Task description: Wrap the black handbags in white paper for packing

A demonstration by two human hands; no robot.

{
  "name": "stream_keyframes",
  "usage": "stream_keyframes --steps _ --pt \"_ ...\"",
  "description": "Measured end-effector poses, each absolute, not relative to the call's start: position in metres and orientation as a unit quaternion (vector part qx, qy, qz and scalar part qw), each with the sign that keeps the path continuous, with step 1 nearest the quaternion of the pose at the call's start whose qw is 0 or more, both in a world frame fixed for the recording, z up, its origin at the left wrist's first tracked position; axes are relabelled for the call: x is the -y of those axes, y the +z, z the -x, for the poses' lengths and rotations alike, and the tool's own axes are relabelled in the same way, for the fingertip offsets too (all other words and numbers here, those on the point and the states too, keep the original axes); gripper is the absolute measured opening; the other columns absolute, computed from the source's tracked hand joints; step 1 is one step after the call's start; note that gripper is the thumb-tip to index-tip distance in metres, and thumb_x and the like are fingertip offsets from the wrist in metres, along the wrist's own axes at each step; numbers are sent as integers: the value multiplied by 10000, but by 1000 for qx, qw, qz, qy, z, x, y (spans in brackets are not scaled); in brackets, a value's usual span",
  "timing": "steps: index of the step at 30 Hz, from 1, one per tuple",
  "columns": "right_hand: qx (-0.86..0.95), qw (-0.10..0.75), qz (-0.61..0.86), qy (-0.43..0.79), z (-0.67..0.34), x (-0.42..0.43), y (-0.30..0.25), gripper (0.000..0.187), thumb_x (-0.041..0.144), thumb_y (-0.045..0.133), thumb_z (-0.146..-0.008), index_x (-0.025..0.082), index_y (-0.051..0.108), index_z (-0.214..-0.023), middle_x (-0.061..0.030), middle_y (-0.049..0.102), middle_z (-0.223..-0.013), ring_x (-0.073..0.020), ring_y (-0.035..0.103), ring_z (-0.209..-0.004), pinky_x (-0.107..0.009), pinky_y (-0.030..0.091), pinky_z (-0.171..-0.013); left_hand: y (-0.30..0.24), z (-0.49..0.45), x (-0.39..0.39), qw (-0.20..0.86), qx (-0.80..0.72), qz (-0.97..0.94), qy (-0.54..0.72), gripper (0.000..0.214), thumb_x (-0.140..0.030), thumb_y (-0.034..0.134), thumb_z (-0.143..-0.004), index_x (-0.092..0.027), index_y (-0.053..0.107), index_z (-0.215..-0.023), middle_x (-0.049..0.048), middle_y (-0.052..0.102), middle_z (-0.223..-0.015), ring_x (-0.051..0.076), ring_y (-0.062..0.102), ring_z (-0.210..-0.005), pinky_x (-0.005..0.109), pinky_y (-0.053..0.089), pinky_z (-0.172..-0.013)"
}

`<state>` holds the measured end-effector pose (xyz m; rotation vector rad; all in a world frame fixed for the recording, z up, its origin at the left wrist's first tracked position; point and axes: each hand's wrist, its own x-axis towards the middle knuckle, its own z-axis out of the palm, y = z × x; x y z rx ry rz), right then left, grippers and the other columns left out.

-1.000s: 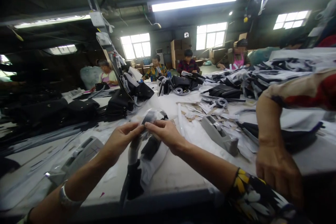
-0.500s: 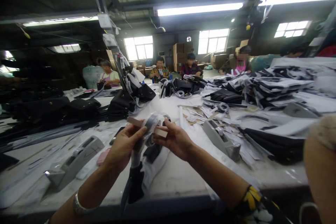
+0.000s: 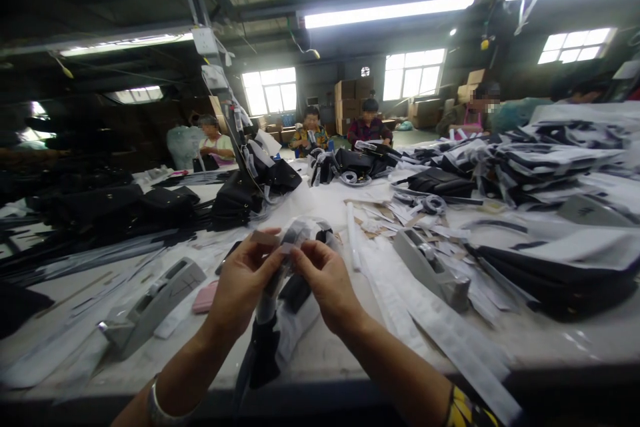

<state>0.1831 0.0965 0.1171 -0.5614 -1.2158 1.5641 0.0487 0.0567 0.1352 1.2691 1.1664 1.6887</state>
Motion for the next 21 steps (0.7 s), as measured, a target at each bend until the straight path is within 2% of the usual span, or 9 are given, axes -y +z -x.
stream_keyframes --steps 4,9,14,18,21 --pt "535 516 247 622 -182 -96 121 326 467 742 -826 177 688 -965 -32 664 -906 -178 600 -860 -299 482 -795 135 -51 -57 292 -480 -513 649 385 -385 750 -816 -215 658 -1149 36 736 -1011 173 699 -929 252 540 -820" --pt "557 525 272 583 -180 -101 116 323 480 731 -827 176 625 -850 -2 598 -789 -155 548 -765 -275 453 -703 136 -56 -53 215 -525 -528 632 295 -371 716 -838 -215 699 -1089 53 749 -1043 222 702 -984 319 536 -899" --pt "542 556 292 558 -172 -101 103 332 497 731 -820 202 578 -833 -7 562 -778 -163 523 -737 -279 441 -664 137 -59 -46 168 -548 -547 610 299 -342 658 -873 -240 719 -1148 55 738 -1152 260 689 -1047 347 518 -950" --pt "512 570 293 572 -164 -96 101 333 485 749 -799 200 577 -816 -10 572 -776 -163 522 -732 -275 436 -662 137 -57 -43 39 -579 -564 587 248 -306 667 -860 -269 756 -1088 42 764 -1090 265 705 -1017 355 521 -950" --pt "506 571 296 575 -161 -94 102 313 441 767 -782 196 572 -776 9 551 -735 -142 497 -698 -259 409 -631 136 -57 -40 -52 -609 -594 523 308 -268 614 -875 -250 738 -1156 84 753 -1127 305 710 -1020 404 542 -913"
